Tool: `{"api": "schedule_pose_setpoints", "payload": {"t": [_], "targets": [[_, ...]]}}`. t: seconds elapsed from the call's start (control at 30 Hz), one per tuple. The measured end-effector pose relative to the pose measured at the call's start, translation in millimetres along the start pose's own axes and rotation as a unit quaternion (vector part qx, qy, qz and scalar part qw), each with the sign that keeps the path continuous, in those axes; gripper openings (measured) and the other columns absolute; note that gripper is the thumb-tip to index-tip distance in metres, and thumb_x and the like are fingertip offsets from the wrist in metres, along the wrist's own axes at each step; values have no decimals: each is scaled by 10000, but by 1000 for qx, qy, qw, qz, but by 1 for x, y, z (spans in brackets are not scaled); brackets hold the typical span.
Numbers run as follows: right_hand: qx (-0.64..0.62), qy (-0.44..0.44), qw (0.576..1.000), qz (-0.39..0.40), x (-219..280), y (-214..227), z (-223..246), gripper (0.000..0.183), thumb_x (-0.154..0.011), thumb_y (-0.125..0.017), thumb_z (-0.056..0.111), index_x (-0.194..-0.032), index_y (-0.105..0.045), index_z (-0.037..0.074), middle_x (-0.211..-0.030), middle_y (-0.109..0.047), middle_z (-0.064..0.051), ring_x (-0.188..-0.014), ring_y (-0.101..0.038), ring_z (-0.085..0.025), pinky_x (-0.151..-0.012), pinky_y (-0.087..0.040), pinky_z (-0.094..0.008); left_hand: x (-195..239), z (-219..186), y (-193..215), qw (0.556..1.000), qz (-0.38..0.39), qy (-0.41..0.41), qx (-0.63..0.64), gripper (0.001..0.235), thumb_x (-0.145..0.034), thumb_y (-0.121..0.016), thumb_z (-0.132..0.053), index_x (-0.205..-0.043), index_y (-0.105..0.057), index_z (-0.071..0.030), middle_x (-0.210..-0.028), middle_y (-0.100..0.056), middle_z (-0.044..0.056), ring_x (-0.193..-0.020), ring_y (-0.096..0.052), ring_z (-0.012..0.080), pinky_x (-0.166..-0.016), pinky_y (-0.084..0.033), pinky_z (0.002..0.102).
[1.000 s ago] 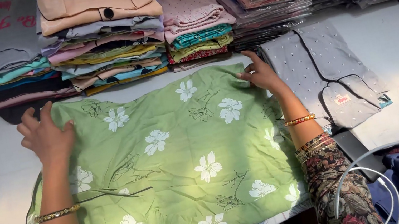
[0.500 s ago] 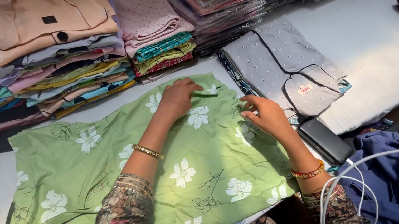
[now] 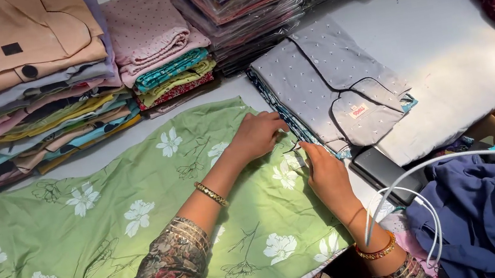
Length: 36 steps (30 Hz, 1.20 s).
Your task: The person folds a blue floral garment, a grey dotted garment, and a light green floral garment on a white table. They retrieve items from a cardboard box and place the folded clothes into a neat stack on the table.
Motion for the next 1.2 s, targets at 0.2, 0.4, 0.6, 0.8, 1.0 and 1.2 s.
{"api": "schedule_pose_setpoints", "payload": {"t": [0.2, 0.4, 0.6, 0.8, 1.0, 1.2], "targets": [[24, -12, 997, 74, -25, 7, 21, 573, -796, -771, 150, -1326, -554, 152, -1146, -678, -110, -927, -681, -377, -752, -529, -475, -4, -10, -41, 996, 78, 36, -9, 337, -769, -793, -191, -1095, -711, -200, -1087, -627, 1, -1115, -592, 223, -895, -410, 532], [20, -2, 996, 86, -18, -10, -2, 409, -854, -744, 124, -1226, -597, 204, -1015, -671, -54, -923, -691, -327, -744, -532, -445, -1, -7, -36, 988, 134, 72, 27, 169, -818, -795, -221, -976, -738, -237, -1027, -623, -40, -1143, -592, 185, -954, -367, 484], [-5, 59, 998, -13, -19, 47, 34, 325, -844, -722, 68, -1121, -567, 140, -1078, -606, -92, -932, -661, -350, -764, -524, -453, 3, -25, -47, 962, 186, 9, 198, 298, -834, -774, -217, -1120, -702, -254, -1040, -626, -45, -998, -660, 127, -1025, -297, 430], [-115, 13, 992, 56, -30, 29, 23, 511, -789, -765, 50, -1253, -556, 95, -1180, -576, -135, -946, -647, -380, -769, -516, -486, 7, 8, -42, 933, 185, 70, 302, 270, -1003, -585, -249, -1257, -649, -317, -1012, -698, -85, -946, -663, 132, -997, -373, 434], [-91, 31, 995, -6, -29, 33, 28, 429, -777, -702, -48, -1178, -644, 92, -1251, -599, -130, -1013, -652, -346, -816, -542, -420, 16, 14, -17, 967, 253, 31, 0, 398, -756, -640, -30, -1027, -747, -301, -1045, -703, -78, -1182, -497, 159, -1099, -226, 551], [-70, 91, 992, -44, -16, 48, 54, 366, -823, -714, 48, -1180, -653, 101, -1132, -663, -108, -1019, -654, -322, -822, -555, -407, 4, 30, 3, 967, 243, -1, -83, 255, -730, -713, -65, -881, -765, -265, -1085, -614, -74, -1260, -434, 182, -1114, -210, 573]]}}
Point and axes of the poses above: each hand's wrist, its own x-axis away from the middle knuckle, its own y-axis out of the back of the hand, z = x × y, the point moved 9 cm from there along -x, towards the middle knuckle
